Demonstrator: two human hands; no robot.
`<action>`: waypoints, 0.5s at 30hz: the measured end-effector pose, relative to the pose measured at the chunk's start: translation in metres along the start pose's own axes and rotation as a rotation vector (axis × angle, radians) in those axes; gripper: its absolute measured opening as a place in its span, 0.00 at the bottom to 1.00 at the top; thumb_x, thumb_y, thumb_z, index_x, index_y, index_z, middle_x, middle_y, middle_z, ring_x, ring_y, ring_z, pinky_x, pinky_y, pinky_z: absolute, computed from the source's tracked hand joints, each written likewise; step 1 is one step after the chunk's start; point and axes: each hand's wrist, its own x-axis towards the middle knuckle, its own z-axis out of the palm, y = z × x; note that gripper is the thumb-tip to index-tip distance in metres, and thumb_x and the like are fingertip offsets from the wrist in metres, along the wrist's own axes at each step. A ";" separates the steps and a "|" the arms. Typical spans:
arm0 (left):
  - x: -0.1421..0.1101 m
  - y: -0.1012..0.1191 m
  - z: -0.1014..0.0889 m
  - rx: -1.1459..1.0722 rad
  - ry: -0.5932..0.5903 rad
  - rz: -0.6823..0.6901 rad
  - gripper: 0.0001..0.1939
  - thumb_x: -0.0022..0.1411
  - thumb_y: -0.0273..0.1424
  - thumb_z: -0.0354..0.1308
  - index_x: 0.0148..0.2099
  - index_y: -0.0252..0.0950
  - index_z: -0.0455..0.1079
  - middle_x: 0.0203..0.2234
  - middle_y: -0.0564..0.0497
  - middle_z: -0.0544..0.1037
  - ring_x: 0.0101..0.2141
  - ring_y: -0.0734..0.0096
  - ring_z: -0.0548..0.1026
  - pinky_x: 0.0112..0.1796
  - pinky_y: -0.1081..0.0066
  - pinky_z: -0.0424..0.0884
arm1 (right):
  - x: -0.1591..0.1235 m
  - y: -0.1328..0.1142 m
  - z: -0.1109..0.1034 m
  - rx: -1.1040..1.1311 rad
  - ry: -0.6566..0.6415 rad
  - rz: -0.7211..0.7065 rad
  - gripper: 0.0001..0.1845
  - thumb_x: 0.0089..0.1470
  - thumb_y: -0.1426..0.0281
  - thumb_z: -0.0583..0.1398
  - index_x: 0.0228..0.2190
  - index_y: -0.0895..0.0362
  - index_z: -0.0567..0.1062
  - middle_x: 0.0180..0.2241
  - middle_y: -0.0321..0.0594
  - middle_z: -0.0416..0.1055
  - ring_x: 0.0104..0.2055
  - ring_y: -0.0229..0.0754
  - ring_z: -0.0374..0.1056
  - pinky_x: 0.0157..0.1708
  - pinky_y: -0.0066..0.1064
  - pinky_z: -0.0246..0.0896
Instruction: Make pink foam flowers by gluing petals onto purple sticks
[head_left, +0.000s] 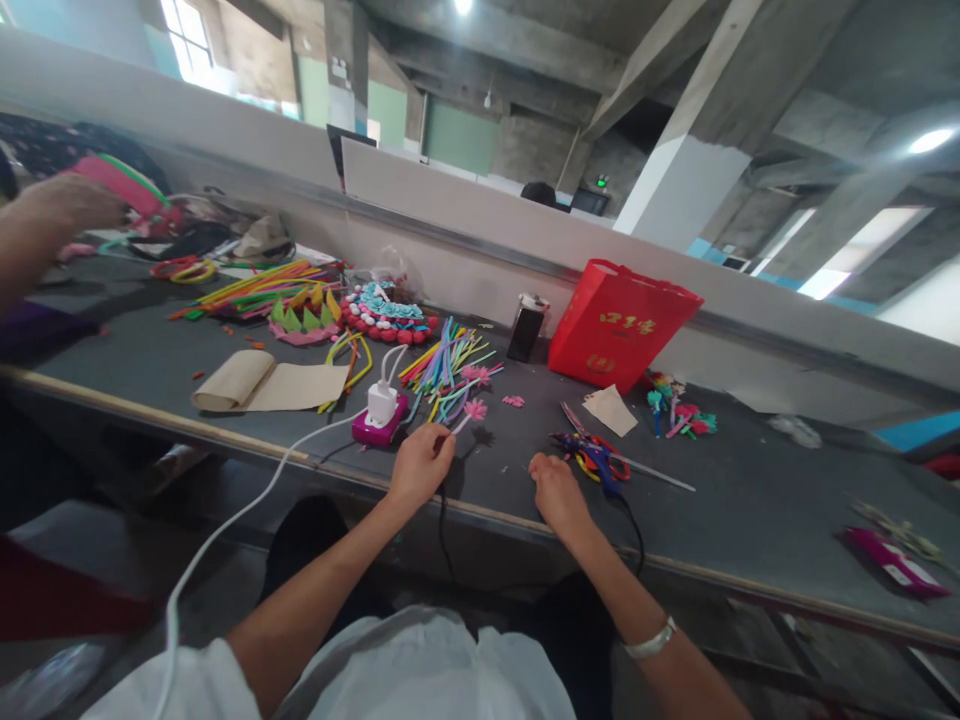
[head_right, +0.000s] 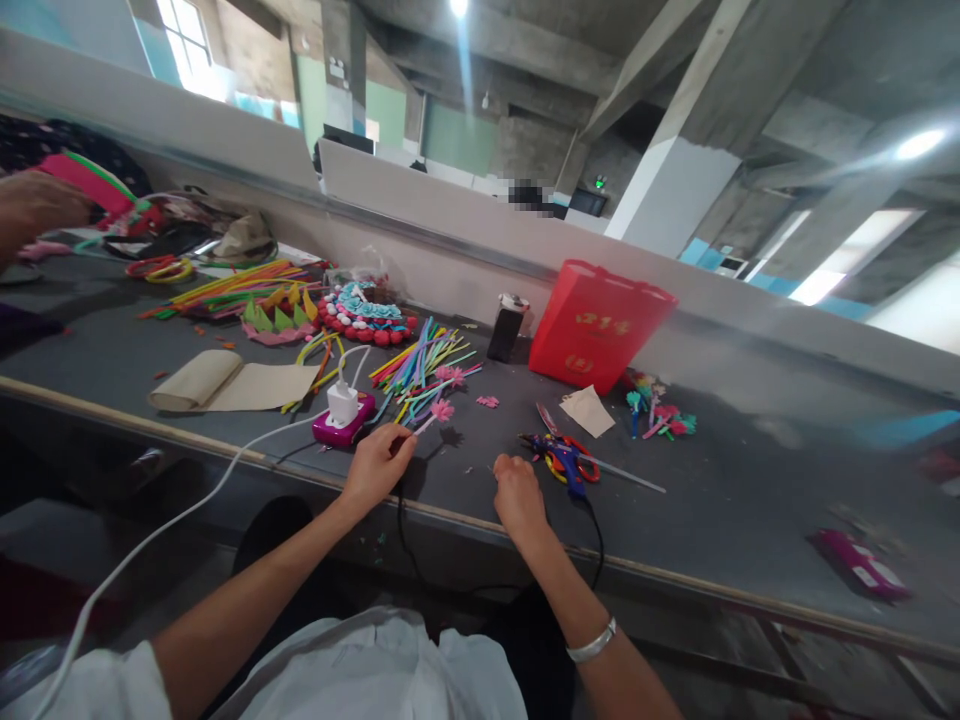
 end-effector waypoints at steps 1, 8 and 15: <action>0.000 0.000 0.000 0.000 0.001 0.001 0.07 0.62 0.30 0.52 0.32 0.38 0.69 0.26 0.51 0.74 0.29 0.68 0.72 0.32 0.70 0.65 | 0.002 0.001 0.000 0.004 -0.001 0.000 0.14 0.55 0.84 0.52 0.35 0.58 0.73 0.34 0.42 0.71 0.40 0.43 0.66 0.39 0.28 0.52; -0.001 -0.001 0.000 0.020 -0.002 0.011 0.07 0.62 0.31 0.52 0.32 0.38 0.69 0.26 0.51 0.74 0.29 0.69 0.72 0.32 0.71 0.65 | -0.012 -0.012 0.003 0.061 0.017 -0.009 0.14 0.55 0.85 0.51 0.36 0.58 0.72 0.34 0.42 0.71 0.39 0.42 0.66 0.40 0.29 0.53; 0.001 -0.001 0.001 0.045 -0.018 0.014 0.09 0.63 0.33 0.52 0.32 0.38 0.70 0.28 0.51 0.75 0.30 0.68 0.72 0.34 0.69 0.66 | -0.008 -0.019 -0.002 0.046 0.033 -0.006 0.11 0.59 0.81 0.53 0.37 0.58 0.74 0.37 0.43 0.72 0.43 0.42 0.67 0.45 0.32 0.59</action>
